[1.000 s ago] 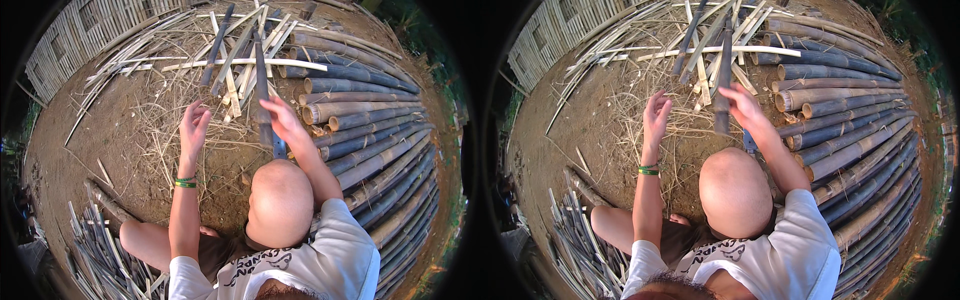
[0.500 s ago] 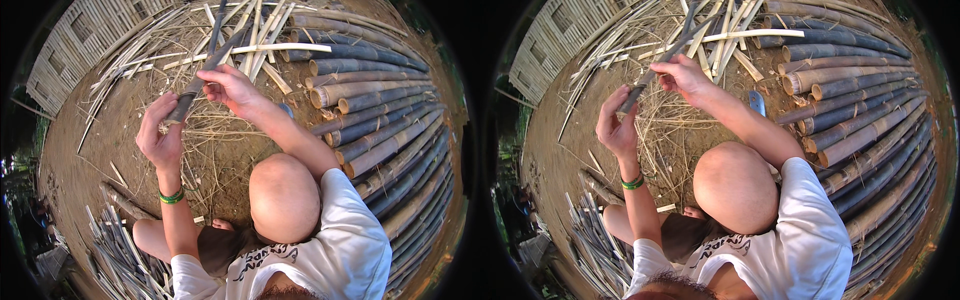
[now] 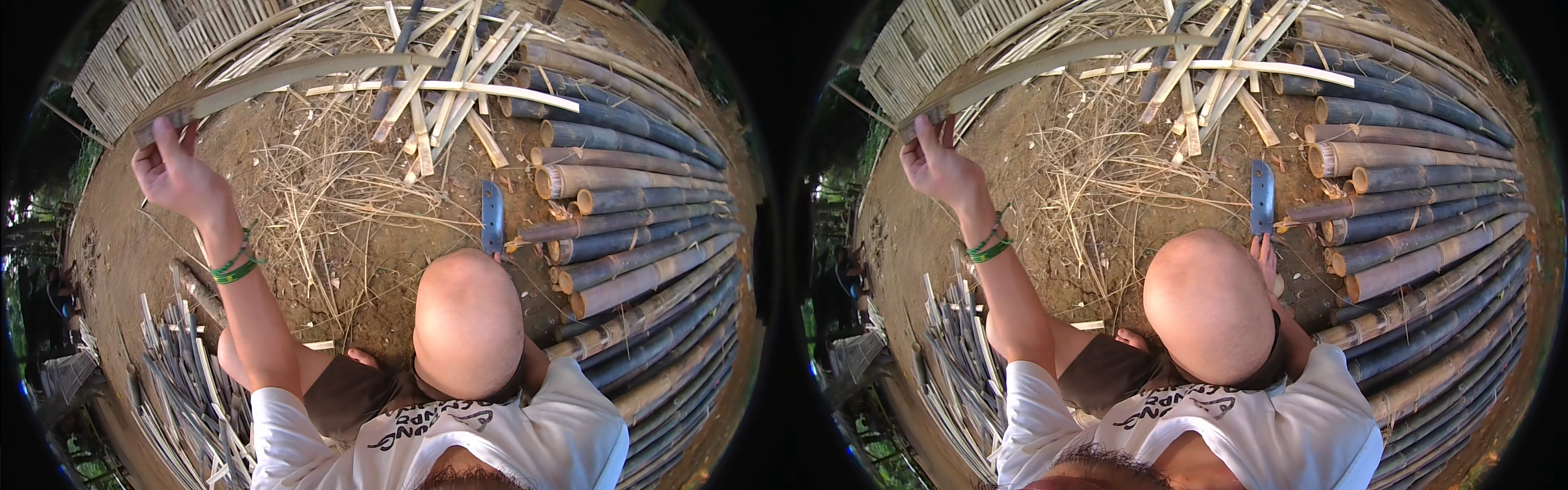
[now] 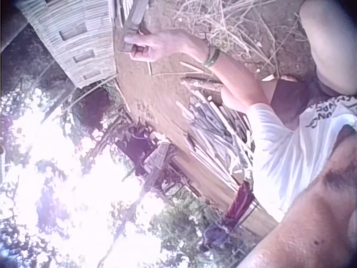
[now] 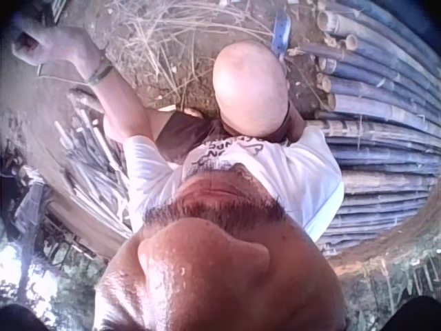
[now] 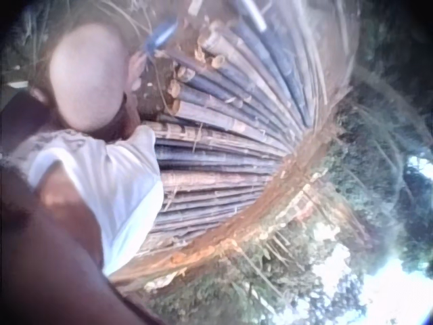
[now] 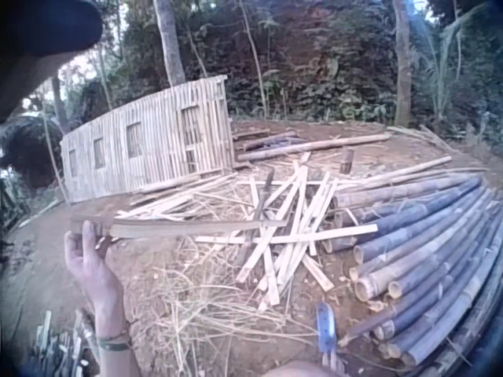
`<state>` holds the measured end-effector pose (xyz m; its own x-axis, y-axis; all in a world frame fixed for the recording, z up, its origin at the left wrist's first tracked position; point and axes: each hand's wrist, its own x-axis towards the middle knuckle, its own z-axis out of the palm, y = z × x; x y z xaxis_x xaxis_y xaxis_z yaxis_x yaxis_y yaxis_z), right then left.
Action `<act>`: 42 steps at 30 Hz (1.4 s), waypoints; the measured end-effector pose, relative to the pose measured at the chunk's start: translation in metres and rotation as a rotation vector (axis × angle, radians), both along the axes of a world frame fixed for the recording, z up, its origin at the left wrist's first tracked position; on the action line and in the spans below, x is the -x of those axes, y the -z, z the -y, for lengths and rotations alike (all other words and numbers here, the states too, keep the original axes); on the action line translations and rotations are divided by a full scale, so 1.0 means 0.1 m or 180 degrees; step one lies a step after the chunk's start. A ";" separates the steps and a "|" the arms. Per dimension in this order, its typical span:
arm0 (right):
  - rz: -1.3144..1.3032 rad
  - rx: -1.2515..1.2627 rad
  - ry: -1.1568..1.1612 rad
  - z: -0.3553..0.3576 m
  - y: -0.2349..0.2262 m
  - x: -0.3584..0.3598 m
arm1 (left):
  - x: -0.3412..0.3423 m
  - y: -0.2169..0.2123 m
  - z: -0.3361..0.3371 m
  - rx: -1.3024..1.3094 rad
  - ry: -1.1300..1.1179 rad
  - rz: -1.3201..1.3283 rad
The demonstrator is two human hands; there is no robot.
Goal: The person shaves and smooths long strips of bamboo using a knife, holding the strip with one hand while sliding the blade along its length and periodically checking the surface.
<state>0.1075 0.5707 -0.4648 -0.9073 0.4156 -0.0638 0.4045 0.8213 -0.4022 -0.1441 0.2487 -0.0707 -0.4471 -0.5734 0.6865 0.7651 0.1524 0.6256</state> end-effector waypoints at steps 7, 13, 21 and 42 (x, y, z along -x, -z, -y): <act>0.0190 0.0224 0.0288 -0.23 0.04 0.05 | 0.03 -0.67 0.92 -0.0192 -0.0460 -0.0068; 0.0130 0.0603 0.0488 -0.48 -0.05 0.14 | -0.12 -1.68 1.90 -0.0040 -0.0928 -0.0155; -0.0950 0.1678 0.0222 -0.29 -0.90 0.40 | -0.76 -2.06 1.89 0.1193 -0.1128 -0.0370; -0.2544 0.3031 -0.3002 1.43 -5.23 1.01 | -0.82 -1.75 0.51 0.2374 -0.0273 0.0059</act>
